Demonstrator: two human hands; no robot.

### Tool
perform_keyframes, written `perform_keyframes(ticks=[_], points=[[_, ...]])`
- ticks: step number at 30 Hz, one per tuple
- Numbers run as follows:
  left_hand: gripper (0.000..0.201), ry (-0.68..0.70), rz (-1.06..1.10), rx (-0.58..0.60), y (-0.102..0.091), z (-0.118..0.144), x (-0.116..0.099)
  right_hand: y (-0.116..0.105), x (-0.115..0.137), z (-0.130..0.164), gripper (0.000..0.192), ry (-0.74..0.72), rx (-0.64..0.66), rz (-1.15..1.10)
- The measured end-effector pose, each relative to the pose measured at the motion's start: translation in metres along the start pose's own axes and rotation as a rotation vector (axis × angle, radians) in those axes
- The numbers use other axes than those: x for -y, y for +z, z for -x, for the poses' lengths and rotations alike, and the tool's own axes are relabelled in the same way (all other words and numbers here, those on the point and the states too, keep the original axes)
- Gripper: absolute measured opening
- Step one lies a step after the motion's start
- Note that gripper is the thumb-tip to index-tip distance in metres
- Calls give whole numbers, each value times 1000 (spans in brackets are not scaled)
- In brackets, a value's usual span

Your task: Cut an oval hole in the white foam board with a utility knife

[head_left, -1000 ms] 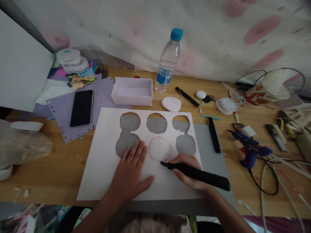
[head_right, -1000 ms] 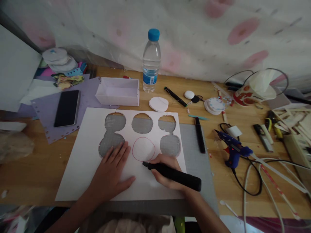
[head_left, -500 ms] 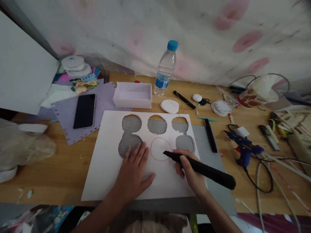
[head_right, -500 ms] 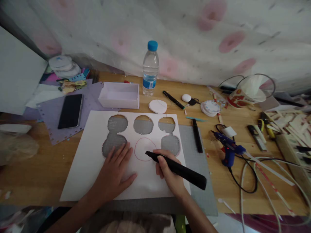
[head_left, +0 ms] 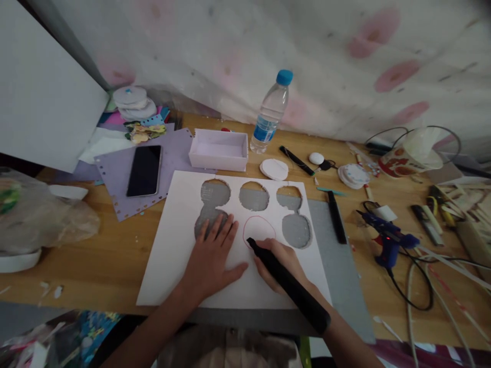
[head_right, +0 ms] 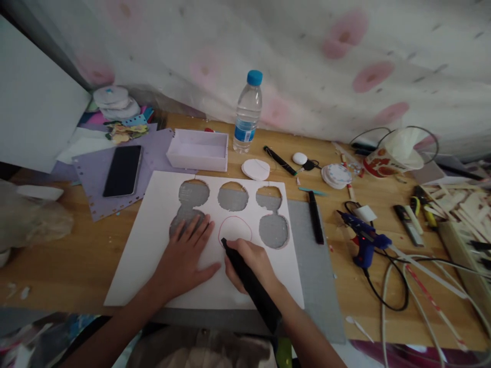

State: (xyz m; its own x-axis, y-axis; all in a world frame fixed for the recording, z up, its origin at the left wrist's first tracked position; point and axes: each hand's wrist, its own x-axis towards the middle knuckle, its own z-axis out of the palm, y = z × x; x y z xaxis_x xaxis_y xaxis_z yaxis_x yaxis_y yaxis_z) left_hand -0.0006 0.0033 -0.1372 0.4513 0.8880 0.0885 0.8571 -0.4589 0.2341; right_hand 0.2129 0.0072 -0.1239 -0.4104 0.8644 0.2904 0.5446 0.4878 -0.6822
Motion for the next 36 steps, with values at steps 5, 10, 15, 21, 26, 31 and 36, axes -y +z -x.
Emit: perform_keyframes(ticks=[5,10,15,21,26,31,36], points=[[82,-7,2,25,-2,0,-1,3,-3,-4,21,-66,20,43],[82,-9,2,17,-3,0,-1,3,-2,-6,20,-91,38,34],[83,1,-10,28,-3,0,0,3,-3,-8,22,-112,58,49],[82,-13,6,24,-3,-1,-1,1,-1,-14,24,-197,89,91],[82,-22,11,20,-2,-2,-2,0,-1,-17,24,-216,143,111],[84,-29,5,9,0,-1,-1,-5,0,-19,22,-185,206,75],[84,-42,24,6,-1,-1,-1,-7,0,-18,22,-182,241,91]])
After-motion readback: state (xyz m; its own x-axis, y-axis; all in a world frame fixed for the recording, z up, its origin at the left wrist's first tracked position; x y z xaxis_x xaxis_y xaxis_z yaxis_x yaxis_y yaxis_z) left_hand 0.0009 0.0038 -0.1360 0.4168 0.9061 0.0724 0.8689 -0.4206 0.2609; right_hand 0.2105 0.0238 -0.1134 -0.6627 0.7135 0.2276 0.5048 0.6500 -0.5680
